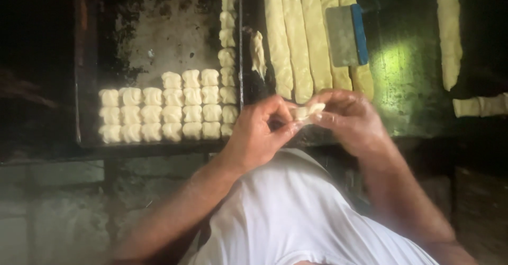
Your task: Cutting and shaping dough strips into small rolls and placing them into a baking tray.
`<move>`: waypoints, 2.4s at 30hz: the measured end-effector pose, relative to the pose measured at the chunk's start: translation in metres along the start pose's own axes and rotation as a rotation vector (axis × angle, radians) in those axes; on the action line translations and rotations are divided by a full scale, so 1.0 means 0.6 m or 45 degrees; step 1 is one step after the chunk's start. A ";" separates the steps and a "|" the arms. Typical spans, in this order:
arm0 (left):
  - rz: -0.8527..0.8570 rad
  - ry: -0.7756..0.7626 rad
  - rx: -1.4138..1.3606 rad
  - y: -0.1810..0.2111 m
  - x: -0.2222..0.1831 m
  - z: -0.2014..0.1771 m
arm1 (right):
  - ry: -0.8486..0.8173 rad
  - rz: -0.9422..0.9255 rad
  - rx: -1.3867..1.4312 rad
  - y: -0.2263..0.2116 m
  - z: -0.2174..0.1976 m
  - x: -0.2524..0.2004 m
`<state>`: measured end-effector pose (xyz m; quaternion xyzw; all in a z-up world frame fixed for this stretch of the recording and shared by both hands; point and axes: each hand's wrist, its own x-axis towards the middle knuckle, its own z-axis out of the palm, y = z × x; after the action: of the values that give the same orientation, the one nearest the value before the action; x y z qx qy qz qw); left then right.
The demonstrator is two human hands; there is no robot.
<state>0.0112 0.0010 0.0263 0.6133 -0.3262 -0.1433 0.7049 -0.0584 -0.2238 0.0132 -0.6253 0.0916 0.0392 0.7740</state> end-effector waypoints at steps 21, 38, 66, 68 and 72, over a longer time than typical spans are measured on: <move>-0.310 0.154 0.101 -0.066 0.005 0.069 | 0.040 -1.464 -1.502 0.015 -0.063 -0.005; -0.218 0.480 0.084 -0.049 -0.057 -0.098 | -0.103 0.039 -1.276 0.066 0.019 0.027; 0.068 0.553 1.343 -0.061 -0.115 -0.437 | -0.263 -0.785 -1.822 0.088 0.353 0.216; 0.070 0.458 1.296 -0.073 -0.094 -0.446 | -0.184 -0.597 -1.619 0.068 0.320 0.189; 0.028 0.226 1.214 -0.107 -0.050 -0.453 | 0.013 -0.561 -1.447 0.040 0.256 0.136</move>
<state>0.1744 0.2152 -0.0532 0.8744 -0.3005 0.0825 0.3719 0.0314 -0.0730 0.0056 -0.9449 -0.0716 -0.0823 0.3086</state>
